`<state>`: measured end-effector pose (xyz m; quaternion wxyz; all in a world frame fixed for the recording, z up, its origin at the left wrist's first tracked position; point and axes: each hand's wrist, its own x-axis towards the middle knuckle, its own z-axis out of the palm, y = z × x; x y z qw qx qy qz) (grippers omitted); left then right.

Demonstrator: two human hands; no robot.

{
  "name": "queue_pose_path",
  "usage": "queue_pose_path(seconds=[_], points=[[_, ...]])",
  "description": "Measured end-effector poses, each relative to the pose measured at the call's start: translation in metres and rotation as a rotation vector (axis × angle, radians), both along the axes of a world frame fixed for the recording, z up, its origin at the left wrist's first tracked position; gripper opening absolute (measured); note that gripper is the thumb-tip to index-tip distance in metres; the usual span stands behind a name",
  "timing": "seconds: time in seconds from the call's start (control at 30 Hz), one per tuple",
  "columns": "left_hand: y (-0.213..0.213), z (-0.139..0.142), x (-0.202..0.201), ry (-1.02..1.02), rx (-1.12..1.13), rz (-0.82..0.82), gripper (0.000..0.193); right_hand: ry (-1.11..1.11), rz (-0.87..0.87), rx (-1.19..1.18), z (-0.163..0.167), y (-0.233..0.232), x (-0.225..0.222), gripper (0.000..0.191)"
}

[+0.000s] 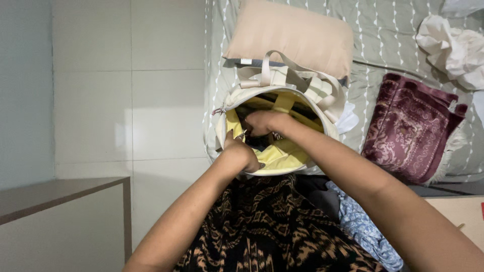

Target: The person unzips a beige backpack on the bed and removes items one at a time: a wallet, a light green water bottle placed on the nightstand, a spray bottle, eyeglasses, and a small camera set on the nightstand. They then lift a laptop out of the backpack and place it on the bed.

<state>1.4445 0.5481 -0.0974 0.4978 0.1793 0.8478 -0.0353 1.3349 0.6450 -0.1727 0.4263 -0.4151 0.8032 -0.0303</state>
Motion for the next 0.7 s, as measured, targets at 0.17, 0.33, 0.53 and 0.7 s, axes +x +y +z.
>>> queue_pose_path(seconds=[0.17, 0.33, 0.53, 0.7], points=[[0.000, 0.003, -0.005, 0.025, 0.006, -0.006, 0.068, 0.054, -0.158, 0.050, 0.018, 0.013, -0.017, 0.033], [0.004, 0.006, -0.012, 0.032, 0.004, 0.040, 0.063, 0.068, -0.256, -0.028, 0.046, 0.037, -0.026, 0.030], [0.007, -0.005, -0.024, 0.039, 0.017, 0.009, 0.046, 0.004, -0.450, -0.201, 0.081, 0.069, -0.030, 0.026], [0.017, -0.030, -0.042, 0.018, 0.001, 0.016, 0.045, -0.313, -0.855, -0.325, 0.088, 0.078, -0.019, 0.023]])
